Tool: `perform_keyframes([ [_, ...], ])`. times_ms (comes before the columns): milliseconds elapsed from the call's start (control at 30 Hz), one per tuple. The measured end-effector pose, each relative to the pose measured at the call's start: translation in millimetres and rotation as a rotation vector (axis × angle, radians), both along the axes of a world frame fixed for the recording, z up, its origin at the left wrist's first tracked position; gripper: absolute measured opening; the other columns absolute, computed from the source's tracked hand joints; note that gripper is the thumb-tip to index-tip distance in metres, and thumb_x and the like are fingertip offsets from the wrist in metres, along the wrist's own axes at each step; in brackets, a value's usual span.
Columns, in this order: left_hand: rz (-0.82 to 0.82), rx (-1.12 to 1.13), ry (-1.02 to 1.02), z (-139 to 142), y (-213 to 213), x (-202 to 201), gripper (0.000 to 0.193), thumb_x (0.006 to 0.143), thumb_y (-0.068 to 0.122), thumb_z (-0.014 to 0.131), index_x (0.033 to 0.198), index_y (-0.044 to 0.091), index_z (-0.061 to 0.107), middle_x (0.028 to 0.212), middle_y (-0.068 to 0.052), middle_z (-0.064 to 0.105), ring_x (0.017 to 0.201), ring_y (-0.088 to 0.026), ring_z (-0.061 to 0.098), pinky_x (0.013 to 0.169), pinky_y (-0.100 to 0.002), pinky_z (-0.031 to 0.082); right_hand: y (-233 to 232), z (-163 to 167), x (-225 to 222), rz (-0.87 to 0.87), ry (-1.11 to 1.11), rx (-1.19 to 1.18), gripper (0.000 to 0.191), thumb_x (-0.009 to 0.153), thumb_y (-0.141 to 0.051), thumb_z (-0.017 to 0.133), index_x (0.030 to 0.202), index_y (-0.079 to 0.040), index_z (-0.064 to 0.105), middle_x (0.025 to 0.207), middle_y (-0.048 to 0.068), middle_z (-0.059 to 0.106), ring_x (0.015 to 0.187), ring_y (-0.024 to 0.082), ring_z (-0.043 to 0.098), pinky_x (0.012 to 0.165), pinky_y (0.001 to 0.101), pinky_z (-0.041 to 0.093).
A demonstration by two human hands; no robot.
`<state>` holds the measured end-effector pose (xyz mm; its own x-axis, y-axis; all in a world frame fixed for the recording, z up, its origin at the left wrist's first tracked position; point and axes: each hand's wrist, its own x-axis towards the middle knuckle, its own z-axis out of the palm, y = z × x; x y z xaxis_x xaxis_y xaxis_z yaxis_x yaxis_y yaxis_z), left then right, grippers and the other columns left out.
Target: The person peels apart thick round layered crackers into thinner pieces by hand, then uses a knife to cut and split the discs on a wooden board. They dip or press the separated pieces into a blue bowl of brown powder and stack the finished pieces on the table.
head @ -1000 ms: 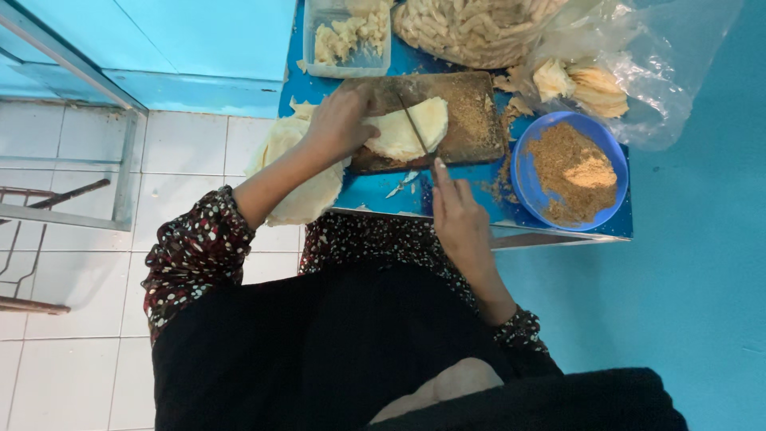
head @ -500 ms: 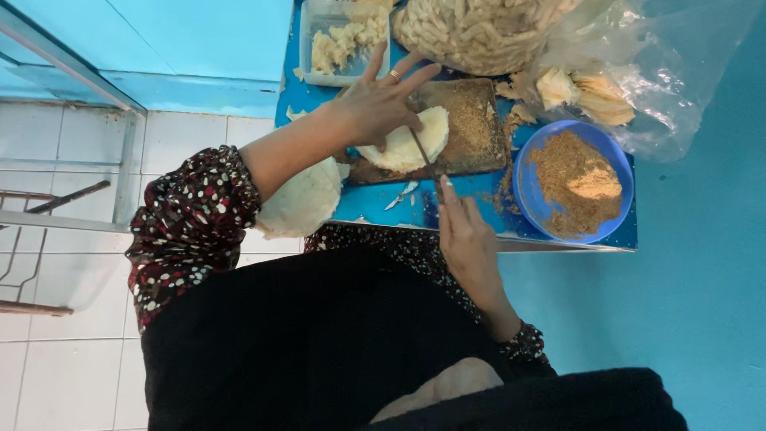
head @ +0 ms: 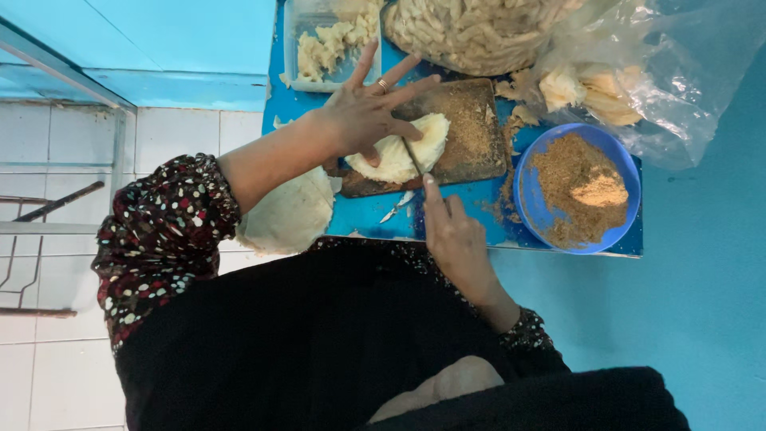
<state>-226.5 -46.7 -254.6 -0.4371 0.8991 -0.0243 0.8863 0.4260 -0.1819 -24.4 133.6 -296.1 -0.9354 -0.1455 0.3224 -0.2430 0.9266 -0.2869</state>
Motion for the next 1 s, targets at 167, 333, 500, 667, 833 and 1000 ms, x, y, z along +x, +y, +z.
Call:
perform_keyframes([
  [167,0.009,-0.142,0.245,-0.9,4.5,8.9,0.087,0.052,0.066,0.086,0.134,0.063,0.057,0.175,0.003,0.012,0.159,-0.034,-0.003,0.117,-0.072,-0.007,8.2,2.6,22.0,0.029,0.024,-0.086,0.050,0.100,-0.012,0.064,0.149,-0.007,0.053,0.089,0.016,0.057,0.059,0.032,0.063,0.050,0.0425,0.051],
  [333,-0.022,-0.129,0.267,-0.6,6.5,7.7,0.085,0.053,0.067,0.085,0.133,0.063,0.058,0.175,0.004,0.013,0.159,-0.034,-0.001,0.117,-0.071,-0.007,3.3,-2.6,9.8,0.020,0.016,-0.015,0.050,0.101,-0.013,0.064,0.149,-0.007,0.051,0.092,0.017,0.060,0.058,0.033,0.063,0.048,0.0419,0.050],
  [500,-0.001,-0.143,0.269,0.3,9.7,11.7,0.087,0.052,0.065,0.086,0.134,0.063,0.058,0.176,0.004,0.014,0.158,-0.033,0.001,0.117,-0.071,-0.007,0.0,-5.7,-5.4,0.022,0.040,-0.014,0.052,0.101,-0.014,0.064,0.151,-0.008,0.050,0.093,0.017,0.059,0.061,0.034,0.063,0.050,0.0433,0.050],
  [667,0.017,-0.155,0.262,3.0,5.2,15.3,0.082,0.057,0.068,0.083,0.135,0.062,0.057,0.173,0.003,0.016,0.159,-0.034,0.002,0.116,-0.073,-0.007,7.1,2.7,40.4,0.002,0.055,-0.022,0.050,0.100,-0.015,0.063,0.149,-0.011,0.052,0.090,0.014,0.058,0.061,0.034,0.062,0.051,0.0437,0.050],
  [833,0.016,-0.147,0.254,0.2,5.5,18.6,0.084,0.055,0.066,0.084,0.135,0.063,0.056,0.173,0.004,0.017,0.157,-0.034,0.003,0.114,-0.073,-0.007,1.0,-2.4,24.7,-0.002,0.035,-0.028,0.051,0.101,-0.013,0.064,0.151,-0.009,0.051,0.091,0.016,0.059,0.059,0.033,0.063,0.049,0.0432,0.050],
  [1000,0.068,-0.158,0.209,0.8,2.7,25.7,0.084,0.056,0.064,0.084,0.135,0.062,0.056,0.171,0.004,0.020,0.158,-0.035,0.003,0.115,-0.072,-0.009,5.4,-11.3,45.8,0.000,0.037,-0.055,0.051,0.101,-0.014,0.064,0.151,-0.011,0.052,0.091,0.015,0.062,0.063,0.034,0.064,0.052,0.0439,0.052],
])
